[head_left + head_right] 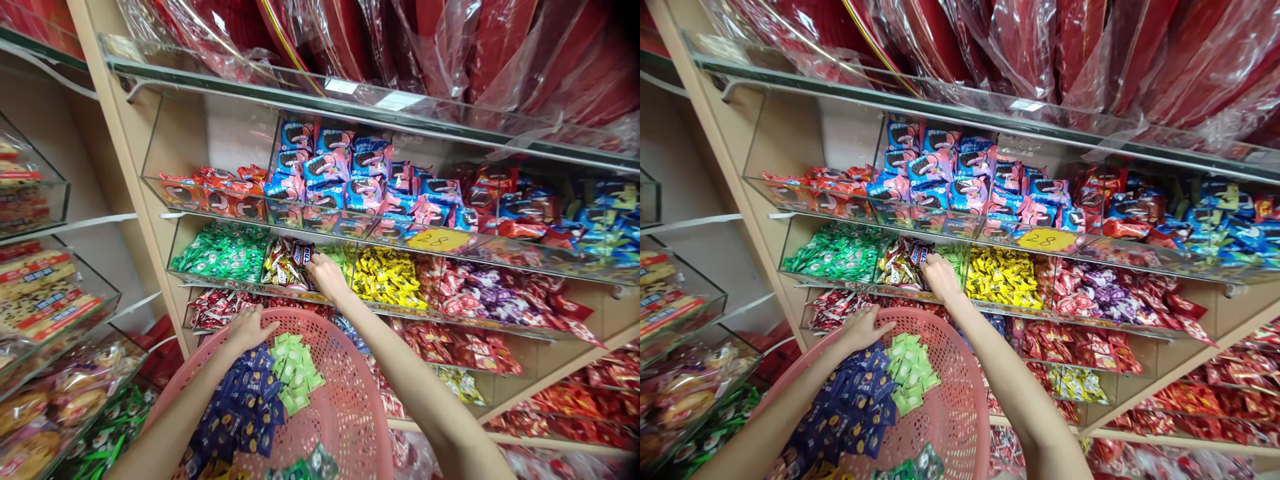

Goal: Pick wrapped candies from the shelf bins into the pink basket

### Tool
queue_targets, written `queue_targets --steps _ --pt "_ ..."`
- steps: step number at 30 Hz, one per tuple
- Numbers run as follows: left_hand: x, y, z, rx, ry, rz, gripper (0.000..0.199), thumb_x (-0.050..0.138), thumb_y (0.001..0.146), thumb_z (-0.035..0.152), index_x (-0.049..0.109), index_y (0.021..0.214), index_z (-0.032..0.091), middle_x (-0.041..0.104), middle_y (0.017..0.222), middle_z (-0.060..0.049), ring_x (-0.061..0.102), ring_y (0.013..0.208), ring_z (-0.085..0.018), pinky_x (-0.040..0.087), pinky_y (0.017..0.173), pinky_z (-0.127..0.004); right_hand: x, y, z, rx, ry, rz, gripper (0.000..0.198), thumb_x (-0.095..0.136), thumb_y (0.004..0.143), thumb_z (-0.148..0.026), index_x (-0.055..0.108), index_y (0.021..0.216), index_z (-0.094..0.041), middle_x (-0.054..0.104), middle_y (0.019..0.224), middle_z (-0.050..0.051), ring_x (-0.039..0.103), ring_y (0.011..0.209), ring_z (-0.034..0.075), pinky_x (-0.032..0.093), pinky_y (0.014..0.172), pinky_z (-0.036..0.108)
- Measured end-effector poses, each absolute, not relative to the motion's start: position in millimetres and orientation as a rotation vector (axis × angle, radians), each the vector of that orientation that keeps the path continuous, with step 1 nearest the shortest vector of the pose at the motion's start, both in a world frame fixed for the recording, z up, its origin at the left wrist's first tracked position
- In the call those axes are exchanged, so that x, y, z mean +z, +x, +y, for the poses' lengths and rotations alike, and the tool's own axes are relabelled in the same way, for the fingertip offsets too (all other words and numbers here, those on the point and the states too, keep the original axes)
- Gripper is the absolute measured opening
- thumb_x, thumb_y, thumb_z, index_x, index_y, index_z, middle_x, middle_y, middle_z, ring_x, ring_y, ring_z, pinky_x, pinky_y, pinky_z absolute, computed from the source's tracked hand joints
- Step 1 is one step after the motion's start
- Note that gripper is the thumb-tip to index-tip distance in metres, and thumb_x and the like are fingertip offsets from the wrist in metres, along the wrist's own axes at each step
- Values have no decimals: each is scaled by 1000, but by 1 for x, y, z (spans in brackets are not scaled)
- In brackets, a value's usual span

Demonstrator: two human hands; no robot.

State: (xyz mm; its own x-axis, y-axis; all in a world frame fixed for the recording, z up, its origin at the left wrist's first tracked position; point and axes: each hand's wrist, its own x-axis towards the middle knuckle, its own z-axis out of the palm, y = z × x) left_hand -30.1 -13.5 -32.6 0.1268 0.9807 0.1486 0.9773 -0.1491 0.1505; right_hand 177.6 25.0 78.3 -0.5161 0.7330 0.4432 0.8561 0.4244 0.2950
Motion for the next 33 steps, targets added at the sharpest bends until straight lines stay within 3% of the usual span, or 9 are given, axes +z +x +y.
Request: queue_targets --steps 14,22,26,33 --pt "-34 -31 -12 332 2358 2048 59 35 73 63 52 103 15 60 102 -13 54 97 -28 40 80 -37 83 194 26 -487 -1304 -2259 16 44 86 -23 59 83 -20 52 83 4 45 79 17 33 63 24" --pt "-26 -29 -15 301 2337 2036 59 35 73 62 52 102 14 59 104 -15 53 98 -29 39 80 -38 83 201 19 -327 -1180 -2073 23 36 88 -25 59 90 -18 54 88 6 46 84 17 36 73 26" --pt "-25 -29 -15 302 2309 2042 60 35 73 63 52 104 15 59 105 -14 53 99 -29 39 82 -37 87 196 12 -82 -1102 -1856 20 41 84 -26 59 82 -17 55 81 5 49 77 15 38 72 26" --pt "-29 -30 -13 297 2312 2039 64 32 72 67 51 105 16 59 105 -14 52 101 -29 38 82 -37 82 169 -23 630 -925 -1439 18 55 73 -33 59 73 -15 56 67 -1 48 60 10 39 59 23"
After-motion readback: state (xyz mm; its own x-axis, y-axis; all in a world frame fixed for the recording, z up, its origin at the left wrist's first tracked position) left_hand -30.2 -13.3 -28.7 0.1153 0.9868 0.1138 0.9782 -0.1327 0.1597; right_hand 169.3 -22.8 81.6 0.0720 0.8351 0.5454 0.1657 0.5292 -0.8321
